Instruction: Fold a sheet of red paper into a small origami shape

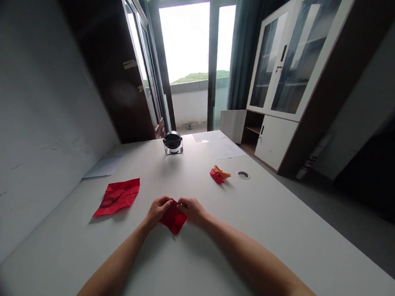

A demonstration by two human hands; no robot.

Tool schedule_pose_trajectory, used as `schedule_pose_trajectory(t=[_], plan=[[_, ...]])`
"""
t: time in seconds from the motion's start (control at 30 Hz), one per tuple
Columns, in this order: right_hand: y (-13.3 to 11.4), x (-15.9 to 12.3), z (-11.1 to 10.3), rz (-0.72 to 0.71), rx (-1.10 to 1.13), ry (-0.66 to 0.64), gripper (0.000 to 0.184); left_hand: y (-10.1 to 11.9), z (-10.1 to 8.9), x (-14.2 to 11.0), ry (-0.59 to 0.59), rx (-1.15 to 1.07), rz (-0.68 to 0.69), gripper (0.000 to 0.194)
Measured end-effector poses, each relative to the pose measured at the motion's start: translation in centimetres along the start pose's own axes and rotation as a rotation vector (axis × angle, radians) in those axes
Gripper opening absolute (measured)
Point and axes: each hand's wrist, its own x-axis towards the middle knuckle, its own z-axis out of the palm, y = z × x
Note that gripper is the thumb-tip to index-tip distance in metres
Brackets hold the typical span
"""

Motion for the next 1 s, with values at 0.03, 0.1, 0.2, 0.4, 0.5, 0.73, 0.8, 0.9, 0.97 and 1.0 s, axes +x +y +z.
schedule_pose_trajectory(t=[0.03,0.1,0.2,0.4,0.5,0.73,0.8,0.9,0.97,1.0], plan=[[0.0,0.0,0.0,-0.006,-0.002,-0.005,0.020,0.0,0.0,0.0,0.005,0.005,0.005,0.033],[-0.1,-0.1,-0.1,-0.023,-0.004,-0.021,0.020,0.1,0.0,0.0,0.016,0.017,0.005,0.032],[0.0,-0.1,0.0,-0.055,-0.014,-0.048,0.019,0.2,0.0,0.0,0.024,0.023,-0.006,0.031],[0.2,-0.1,0.1,-0.047,-0.027,-0.028,0.021,-0.2,0.0,0.1,0.049,-0.008,0.021,0.029],[0.1,0.0,0.0,-0.036,-0.010,-0.007,0.024,-0.6,-0.1,0.3,0.101,-0.048,0.012,0.030],[-0.2,0.0,-0.3,-0.053,0.013,0.050,0.030,-0.4,-0.2,0.2,0.173,-0.043,-0.005,0.034],[-0.3,-0.1,-0.3,-0.052,0.024,0.060,0.030,-0.2,-0.2,0.2,0.135,-0.011,-0.005,0.034],[-0.4,0.0,-0.3,-0.037,0.037,0.084,0.029,0.2,-0.2,0.1,0.046,0.038,0.002,0.034],[-0.4,0.0,-0.2,-0.025,0.048,0.116,0.027,0.5,-0.1,0.0,0.016,0.066,0.008,0.034],[-0.4,0.1,-0.2,-0.018,0.053,0.136,0.027,0.6,-0.1,0.0,0.007,0.073,0.010,0.035]])
